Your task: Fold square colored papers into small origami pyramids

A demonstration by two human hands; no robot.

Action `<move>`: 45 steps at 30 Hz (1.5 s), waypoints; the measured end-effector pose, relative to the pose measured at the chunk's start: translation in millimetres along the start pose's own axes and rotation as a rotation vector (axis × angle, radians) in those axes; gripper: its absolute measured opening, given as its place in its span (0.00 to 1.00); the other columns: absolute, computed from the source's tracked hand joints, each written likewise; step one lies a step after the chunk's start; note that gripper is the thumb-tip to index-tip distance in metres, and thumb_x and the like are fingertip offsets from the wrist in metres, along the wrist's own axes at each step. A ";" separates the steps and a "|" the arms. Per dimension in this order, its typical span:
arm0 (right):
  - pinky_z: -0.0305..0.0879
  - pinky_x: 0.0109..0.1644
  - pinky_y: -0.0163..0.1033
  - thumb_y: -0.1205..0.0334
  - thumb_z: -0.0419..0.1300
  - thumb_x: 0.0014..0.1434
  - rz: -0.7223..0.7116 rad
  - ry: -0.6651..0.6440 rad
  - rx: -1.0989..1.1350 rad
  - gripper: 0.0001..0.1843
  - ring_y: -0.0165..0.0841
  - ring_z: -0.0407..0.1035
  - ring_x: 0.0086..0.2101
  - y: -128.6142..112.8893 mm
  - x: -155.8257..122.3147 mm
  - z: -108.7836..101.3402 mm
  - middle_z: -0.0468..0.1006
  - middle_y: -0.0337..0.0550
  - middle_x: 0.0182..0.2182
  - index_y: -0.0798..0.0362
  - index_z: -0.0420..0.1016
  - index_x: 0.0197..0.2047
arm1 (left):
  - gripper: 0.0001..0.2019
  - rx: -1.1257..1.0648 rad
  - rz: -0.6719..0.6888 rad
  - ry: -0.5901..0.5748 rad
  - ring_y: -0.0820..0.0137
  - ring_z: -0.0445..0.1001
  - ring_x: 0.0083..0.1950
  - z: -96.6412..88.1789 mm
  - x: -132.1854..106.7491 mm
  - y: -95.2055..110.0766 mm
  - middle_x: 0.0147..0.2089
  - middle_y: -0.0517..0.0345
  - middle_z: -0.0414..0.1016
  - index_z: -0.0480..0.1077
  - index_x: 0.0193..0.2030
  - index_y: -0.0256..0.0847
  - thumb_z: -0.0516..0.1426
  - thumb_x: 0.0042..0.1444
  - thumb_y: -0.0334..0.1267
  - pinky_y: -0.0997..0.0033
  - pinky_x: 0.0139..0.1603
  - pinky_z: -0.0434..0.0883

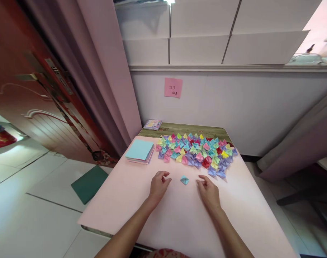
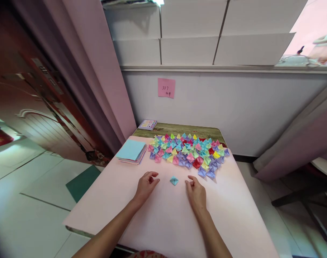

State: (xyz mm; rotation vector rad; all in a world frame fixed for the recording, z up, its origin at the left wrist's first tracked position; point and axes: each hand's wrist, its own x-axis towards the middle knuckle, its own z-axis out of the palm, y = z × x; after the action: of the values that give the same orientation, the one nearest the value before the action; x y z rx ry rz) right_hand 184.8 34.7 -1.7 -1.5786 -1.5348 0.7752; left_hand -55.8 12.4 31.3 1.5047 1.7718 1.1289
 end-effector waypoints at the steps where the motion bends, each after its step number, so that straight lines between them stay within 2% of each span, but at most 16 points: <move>1: 0.65 0.31 0.40 0.46 0.56 0.57 -0.002 0.030 -0.003 0.22 0.38 0.71 0.26 2.9 -0.9 -1.8 0.78 0.43 0.25 0.53 0.78 0.44 | 0.08 0.015 0.036 0.007 0.73 0.66 0.29 1.5 1.6 -6.2 0.35 0.58 0.71 0.74 0.37 0.39 0.58 0.50 0.35 0.69 0.35 0.68; 5: 0.68 0.36 0.41 0.46 0.57 0.56 -0.066 0.024 0.072 0.20 0.36 0.72 0.28 -6.5 1.2 0.0 0.80 0.47 0.33 0.54 0.79 0.37 | 0.05 -0.015 0.158 -0.038 0.73 0.66 0.29 15.9 11.1 -8.0 0.33 0.59 0.70 0.74 0.33 0.39 0.57 0.50 0.31 0.72 0.35 0.67; 9: 0.69 0.35 0.40 0.49 0.57 0.56 -0.135 -0.053 0.096 0.19 0.34 0.71 0.27 -17.3 7.7 18.6 0.79 0.48 0.38 0.54 0.79 0.40 | 0.07 -0.013 0.277 -0.164 0.71 0.68 0.34 38.1 19.5 1.3 0.36 0.57 0.72 0.75 0.36 0.40 0.57 0.50 0.28 0.71 0.39 0.67; 12: 0.69 0.35 0.40 0.50 0.58 0.55 -0.157 -0.084 0.080 0.17 0.33 0.71 0.27 -16.7 11.0 31.2 0.79 0.48 0.38 0.52 0.80 0.38 | 0.06 0.038 0.320 -0.232 0.68 0.70 0.39 50.1 22.1 2.4 0.37 0.56 0.74 0.75 0.36 0.40 0.58 0.51 0.29 0.69 0.43 0.67; 15: 0.68 0.36 0.40 0.50 0.59 0.54 -0.153 -0.088 0.053 0.15 0.34 0.71 0.27 -13.9 12.5 35.7 0.79 0.47 0.36 0.51 0.80 0.34 | 0.04 0.061 0.312 -0.252 0.66 0.70 0.40 55.5 22.8 -0.2 0.34 0.56 0.75 0.74 0.32 0.40 0.59 0.52 0.29 0.67 0.44 0.66; 18: 0.67 0.35 0.40 0.51 0.58 0.54 -0.146 -0.092 0.042 0.14 0.34 0.70 0.26 -13.1 13.0 33.9 0.79 0.45 0.33 0.51 0.79 0.31 | 0.04 0.055 0.291 -0.260 0.67 0.70 0.38 53.8 23.1 -3.5 0.32 0.57 0.75 0.74 0.32 0.40 0.59 0.52 0.29 0.68 0.43 0.66; 25: 0.64 0.32 0.37 0.54 0.55 0.57 -0.132 -0.094 0.048 0.13 0.34 0.70 0.26 -14.0 5.8 25.7 0.77 0.43 0.27 0.52 0.74 0.30 | 0.04 0.033 0.248 -0.294 0.69 0.71 0.35 36.2 20.2 -10.2 0.32 0.58 0.74 0.73 0.33 0.40 0.57 0.53 0.30 0.71 0.39 0.67; 29: 0.63 0.31 0.36 0.57 0.53 0.59 -0.161 -0.112 0.011 0.10 0.34 0.69 0.25 -13.3 0.0 24.5 0.75 0.40 0.25 0.52 0.71 0.31 | 0.09 0.016 0.289 -0.316 0.68 0.72 0.40 32.7 16.3 -11.7 0.38 0.56 0.77 0.75 0.39 0.42 0.54 0.55 0.28 0.69 0.45 0.68; 31: 0.63 0.32 0.36 0.59 0.52 0.59 -0.192 -0.122 -0.009 0.08 0.33 0.69 0.26 -12.7 -0.9 24.3 0.75 0.39 0.26 0.51 0.71 0.35 | 0.13 0.006 0.355 -0.346 0.68 0.72 0.43 32.7 15.9 -12.5 0.40 0.56 0.77 0.76 0.41 0.44 0.52 0.57 0.27 0.68 0.48 0.67; 34: 0.64 0.36 0.37 0.64 0.51 0.59 -0.270 -0.129 -0.041 0.10 0.33 0.70 0.29 -11.4 0.3 23.5 0.76 0.41 0.30 0.51 0.72 0.42 | 0.16 0.043 0.429 -0.395 0.68 0.72 0.43 32.7 17.4 -14.5 0.38 0.56 0.77 0.77 0.40 0.44 0.51 0.55 0.24 0.68 0.47 0.68; 38: 0.65 0.41 0.36 0.70 0.50 0.55 -0.374 -0.170 -0.082 0.15 0.34 0.72 0.36 -9.6 4.3 21.4 0.77 0.42 0.36 0.50 0.75 0.39 | 0.16 0.123 0.464 -0.411 0.67 0.71 0.42 31.4 19.9 -16.1 0.37 0.56 0.75 0.76 0.40 0.43 0.52 0.52 0.22 0.69 0.45 0.67; 45: 0.64 0.43 0.35 0.71 0.52 0.54 -0.373 -0.212 -0.212 0.15 0.32 0.72 0.37 -16.4 8.3 18.6 0.77 0.41 0.36 0.50 0.77 0.40 | 0.10 0.267 0.471 -0.414 0.67 0.70 0.42 28.0 18.4 -1.6 0.37 0.56 0.73 0.72 0.36 0.40 0.54 0.50 0.24 0.70 0.46 0.65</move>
State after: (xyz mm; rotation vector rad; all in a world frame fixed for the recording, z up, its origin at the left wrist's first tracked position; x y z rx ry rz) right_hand 161.2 44.5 3.8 -1.3262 -2.0492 0.5970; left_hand -37.3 37.1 18.1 2.2119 1.3566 0.7170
